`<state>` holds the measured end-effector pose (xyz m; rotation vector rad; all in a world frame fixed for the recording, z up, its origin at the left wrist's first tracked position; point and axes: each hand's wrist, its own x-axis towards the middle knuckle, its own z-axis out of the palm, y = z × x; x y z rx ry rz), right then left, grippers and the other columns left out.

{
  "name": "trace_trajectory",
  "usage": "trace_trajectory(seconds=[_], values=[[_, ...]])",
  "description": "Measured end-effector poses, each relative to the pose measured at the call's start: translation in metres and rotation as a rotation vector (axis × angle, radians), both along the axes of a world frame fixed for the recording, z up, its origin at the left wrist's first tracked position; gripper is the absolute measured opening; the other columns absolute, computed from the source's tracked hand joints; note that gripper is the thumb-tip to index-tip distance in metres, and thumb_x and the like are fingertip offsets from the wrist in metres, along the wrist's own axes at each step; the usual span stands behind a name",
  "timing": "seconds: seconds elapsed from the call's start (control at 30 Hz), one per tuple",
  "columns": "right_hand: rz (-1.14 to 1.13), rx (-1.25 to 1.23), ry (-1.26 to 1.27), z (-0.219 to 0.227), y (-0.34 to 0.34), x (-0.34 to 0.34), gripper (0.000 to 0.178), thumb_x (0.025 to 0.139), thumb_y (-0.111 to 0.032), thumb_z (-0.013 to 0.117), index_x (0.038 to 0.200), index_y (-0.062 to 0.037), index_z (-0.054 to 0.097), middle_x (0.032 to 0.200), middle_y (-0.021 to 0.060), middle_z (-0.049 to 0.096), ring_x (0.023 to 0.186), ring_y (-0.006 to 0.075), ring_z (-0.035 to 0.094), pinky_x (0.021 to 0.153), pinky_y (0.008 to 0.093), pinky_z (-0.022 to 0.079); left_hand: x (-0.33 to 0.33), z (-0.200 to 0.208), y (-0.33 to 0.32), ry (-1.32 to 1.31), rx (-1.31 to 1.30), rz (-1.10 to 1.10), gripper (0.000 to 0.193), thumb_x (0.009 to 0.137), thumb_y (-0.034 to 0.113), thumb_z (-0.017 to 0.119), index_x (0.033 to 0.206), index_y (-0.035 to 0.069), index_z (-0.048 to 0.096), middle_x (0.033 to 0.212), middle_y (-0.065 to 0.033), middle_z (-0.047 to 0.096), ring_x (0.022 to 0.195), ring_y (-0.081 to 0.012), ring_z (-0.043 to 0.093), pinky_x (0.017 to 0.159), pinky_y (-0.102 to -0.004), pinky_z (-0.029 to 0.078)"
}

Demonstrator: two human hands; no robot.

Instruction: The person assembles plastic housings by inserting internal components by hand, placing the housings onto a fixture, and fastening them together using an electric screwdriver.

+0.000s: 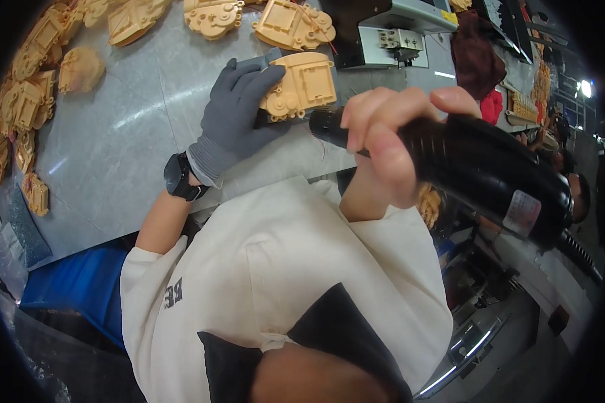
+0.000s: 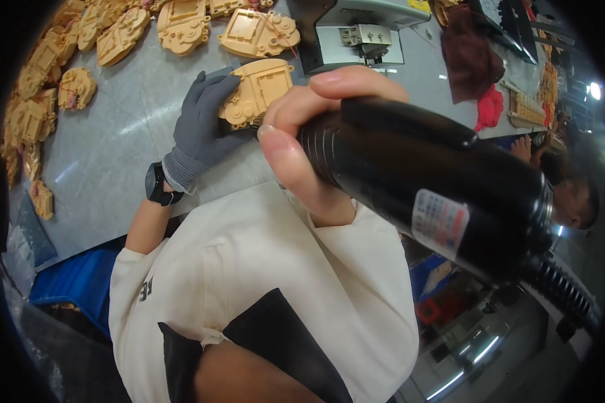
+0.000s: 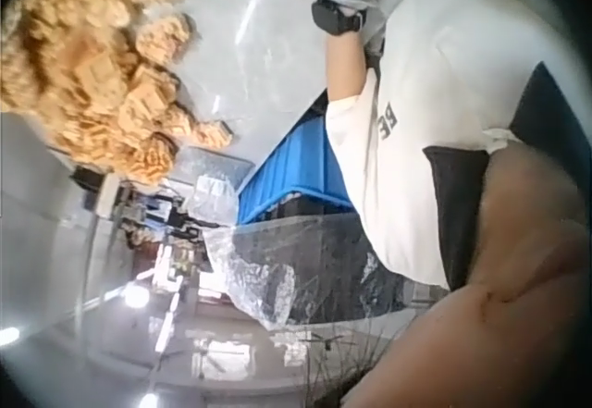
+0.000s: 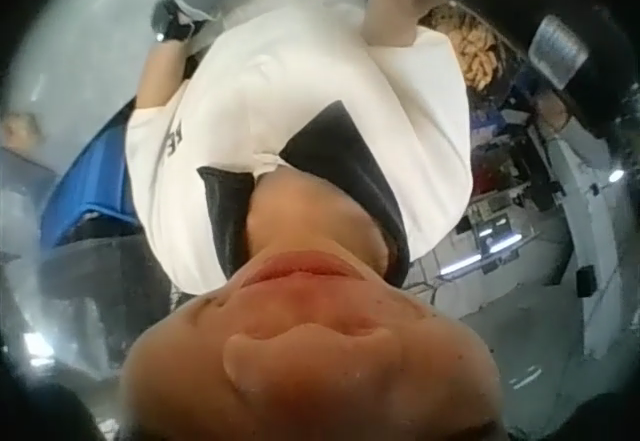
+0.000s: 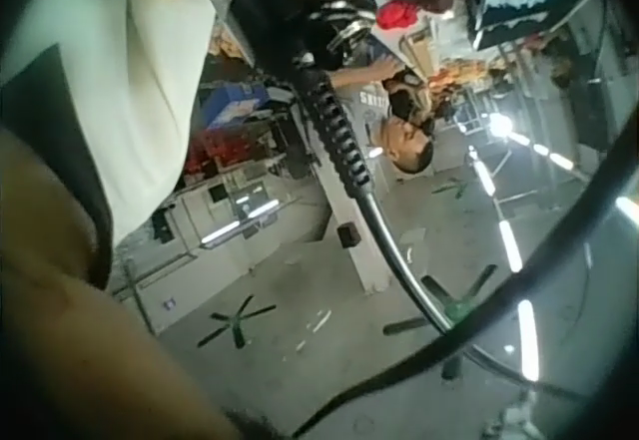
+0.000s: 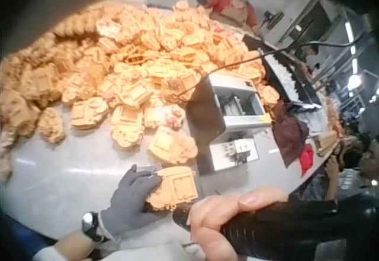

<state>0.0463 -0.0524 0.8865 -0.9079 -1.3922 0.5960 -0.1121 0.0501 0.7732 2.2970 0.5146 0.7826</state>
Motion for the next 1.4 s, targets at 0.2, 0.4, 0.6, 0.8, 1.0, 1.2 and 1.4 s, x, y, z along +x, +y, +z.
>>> trace_trajectory(seconds=[0.2,0.4,0.6,0.8,1.0,1.2,1.4], values=[[-0.007,0.001,0.069,-0.008,0.017,-0.019,0.057,0.074,0.005,0.049,0.125,-0.0052,0.026,0.065,0.0097,0.048,0.051,0.0206,0.049,0.055,0.0382,0.044,-0.002,-0.005,0.003,-0.011,0.004,-0.007,0.075,0.059,0.022,0.076,0.126,0.011,0.043,0.105,-0.0084,0.057,0.108,-0.0284,0.049,0.099,-0.0472,0.033],[-0.174,-0.089,0.182,-0.013,0.019,-0.031,0.055,0.071,0.012,0.057,0.116,-0.0032,0.030,0.065,0.0068,0.054,0.056,0.0145,0.054,0.058,0.0259,0.045,-0.004,-0.004,0.005,-0.073,0.038,-0.021,0.073,0.060,0.022,0.075,0.124,0.011,0.044,0.102,-0.0088,0.058,0.108,-0.0284,0.049,0.096,-0.0468,0.036],[-0.089,0.004,0.167,-0.016,0.024,-0.026,0.052,0.070,0.013,0.058,0.113,-0.0034,0.033,0.065,0.0074,0.054,0.055,0.0153,0.054,0.058,0.0263,0.045,-0.004,-0.004,0.008,-0.052,0.043,-0.022,0.070,0.060,0.024,0.075,0.123,0.011,0.046,0.099,-0.0092,0.057,0.106,-0.0284,0.050,0.096,-0.0440,0.037],[-0.153,-0.050,0.064,-0.017,0.027,-0.037,0.049,0.072,0.007,0.053,0.115,-0.0049,0.034,0.063,0.0093,0.049,0.047,0.0187,0.046,0.049,0.0343,0.044,-0.004,-0.006,0.007,-0.051,0.026,-0.015,0.070,0.060,0.026,0.075,0.123,0.013,0.047,0.098,-0.0092,0.056,0.103,-0.0283,0.051,0.097,-0.0446,0.036],[-0.113,-0.056,0.022,-0.021,0.031,-0.044,0.052,0.069,0.011,0.055,0.114,-0.0065,0.035,0.064,0.0091,0.050,0.049,0.0184,0.047,0.049,0.0321,0.043,-0.006,-0.014,0.006,-0.020,0.017,0.017,0.072,0.061,0.028,0.075,0.125,0.016,0.046,0.104,-0.0092,0.056,0.102,-0.0275,0.051,0.098,-0.0454,0.036],[-0.044,-0.088,-0.057,-0.023,0.039,-0.028,0.053,0.068,0.012,0.058,0.113,-0.0048,0.037,0.059,0.0088,0.049,0.045,0.0181,0.047,0.046,0.0317,0.043,-0.005,-0.016,0.007,-0.014,0.048,0.009,0.074,0.061,0.032,0.075,0.126,0.017,0.045,0.108,-0.0097,0.055,0.101,-0.0275,0.051,0.098,-0.0472,0.036],[0.044,-0.031,-0.075,-0.027,0.045,-0.025,0.056,0.068,0.012,0.057,0.117,-0.0038,0.035,0.059,0.0082,0.049,0.044,0.0180,0.046,0.046,0.0318,0.042,-0.003,-0.017,0.008,-0.030,0.084,-0.002,0.072,0.062,0.034,0.074,0.125,0.016,0.045,0.104,-0.0097,0.055,0.099,-0.0289,0.052,0.097,-0.0472,0.035]])
